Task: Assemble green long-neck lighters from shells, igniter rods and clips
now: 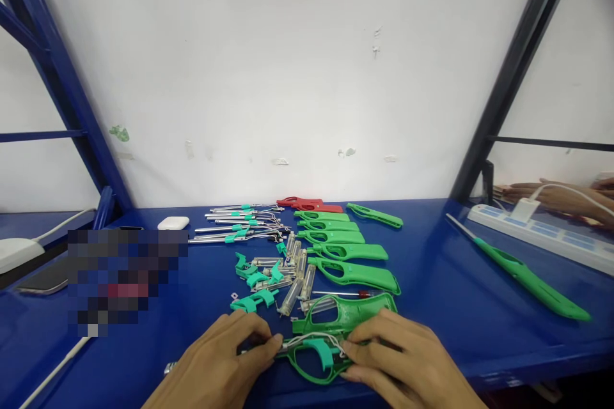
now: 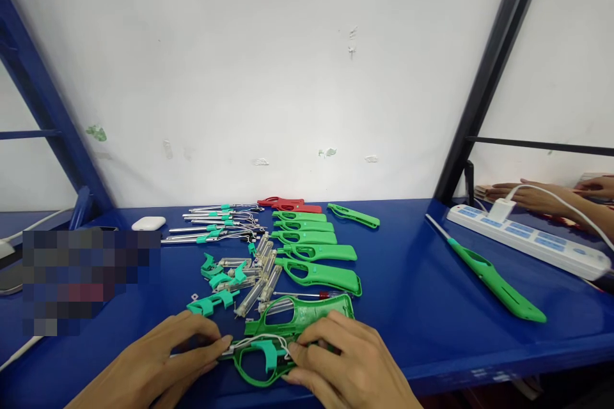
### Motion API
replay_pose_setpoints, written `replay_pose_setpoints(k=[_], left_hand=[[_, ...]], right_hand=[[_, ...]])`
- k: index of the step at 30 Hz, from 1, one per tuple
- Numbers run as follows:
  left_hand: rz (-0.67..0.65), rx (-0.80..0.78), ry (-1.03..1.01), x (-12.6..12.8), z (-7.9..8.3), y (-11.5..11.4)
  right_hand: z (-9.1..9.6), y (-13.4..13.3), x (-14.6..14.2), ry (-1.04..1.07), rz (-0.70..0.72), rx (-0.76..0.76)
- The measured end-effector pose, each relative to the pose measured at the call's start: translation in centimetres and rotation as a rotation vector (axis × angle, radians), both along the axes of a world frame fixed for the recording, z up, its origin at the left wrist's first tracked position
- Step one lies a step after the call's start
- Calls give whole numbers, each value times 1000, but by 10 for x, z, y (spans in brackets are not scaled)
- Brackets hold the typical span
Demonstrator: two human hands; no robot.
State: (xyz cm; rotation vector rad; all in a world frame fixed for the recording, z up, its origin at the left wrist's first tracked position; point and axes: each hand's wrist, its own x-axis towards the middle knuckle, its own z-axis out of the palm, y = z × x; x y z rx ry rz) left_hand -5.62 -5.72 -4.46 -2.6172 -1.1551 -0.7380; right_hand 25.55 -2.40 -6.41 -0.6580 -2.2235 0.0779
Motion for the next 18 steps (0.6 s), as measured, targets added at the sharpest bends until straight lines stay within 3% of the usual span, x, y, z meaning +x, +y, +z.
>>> replay_pose_setpoints(k=[9, 18], left_hand=[[36, -66, -153, 24, -12, 1], [-33, -62, -191, 34, -9, 5]], right_hand=[[5, -5, 0, 10, 50, -30], [9, -8, -2, 77, 36, -77]])
